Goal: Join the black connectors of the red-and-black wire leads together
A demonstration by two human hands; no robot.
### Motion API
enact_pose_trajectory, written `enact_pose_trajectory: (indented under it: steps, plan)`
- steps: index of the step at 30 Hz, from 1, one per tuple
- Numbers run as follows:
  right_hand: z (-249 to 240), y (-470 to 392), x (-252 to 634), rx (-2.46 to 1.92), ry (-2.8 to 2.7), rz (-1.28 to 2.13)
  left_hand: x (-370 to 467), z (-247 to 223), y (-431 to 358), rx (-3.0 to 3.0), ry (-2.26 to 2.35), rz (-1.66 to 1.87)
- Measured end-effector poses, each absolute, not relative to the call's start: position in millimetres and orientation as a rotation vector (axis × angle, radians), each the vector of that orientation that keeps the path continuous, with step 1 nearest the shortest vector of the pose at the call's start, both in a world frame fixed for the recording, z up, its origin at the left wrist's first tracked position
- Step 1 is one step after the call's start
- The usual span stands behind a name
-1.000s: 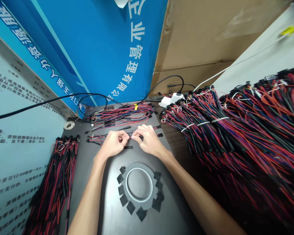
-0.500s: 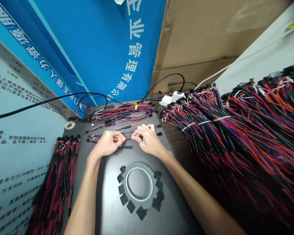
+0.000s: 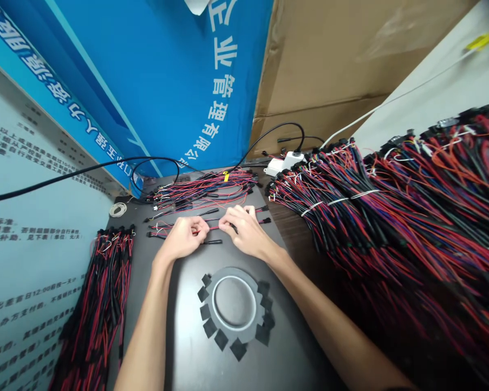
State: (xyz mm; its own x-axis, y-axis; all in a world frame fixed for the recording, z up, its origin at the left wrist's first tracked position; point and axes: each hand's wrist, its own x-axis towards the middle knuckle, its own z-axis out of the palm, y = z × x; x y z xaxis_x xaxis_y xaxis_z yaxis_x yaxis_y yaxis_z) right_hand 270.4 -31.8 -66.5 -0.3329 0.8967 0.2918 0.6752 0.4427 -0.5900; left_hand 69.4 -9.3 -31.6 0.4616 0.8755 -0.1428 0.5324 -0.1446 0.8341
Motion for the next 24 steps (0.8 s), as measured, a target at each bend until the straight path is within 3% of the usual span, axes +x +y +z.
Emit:
enact_pose_trajectory:
  steps: [7, 24]
  plan:
    - [-72, -33, 268, -1.222, -2.21, 0.419, 63, -36, -8, 1.697, 1.191, 0.516]
    - [-65, -38, 239, -1.387, -2.009, 0.598, 66, -38, -8, 1.7, 1.165, 0.522]
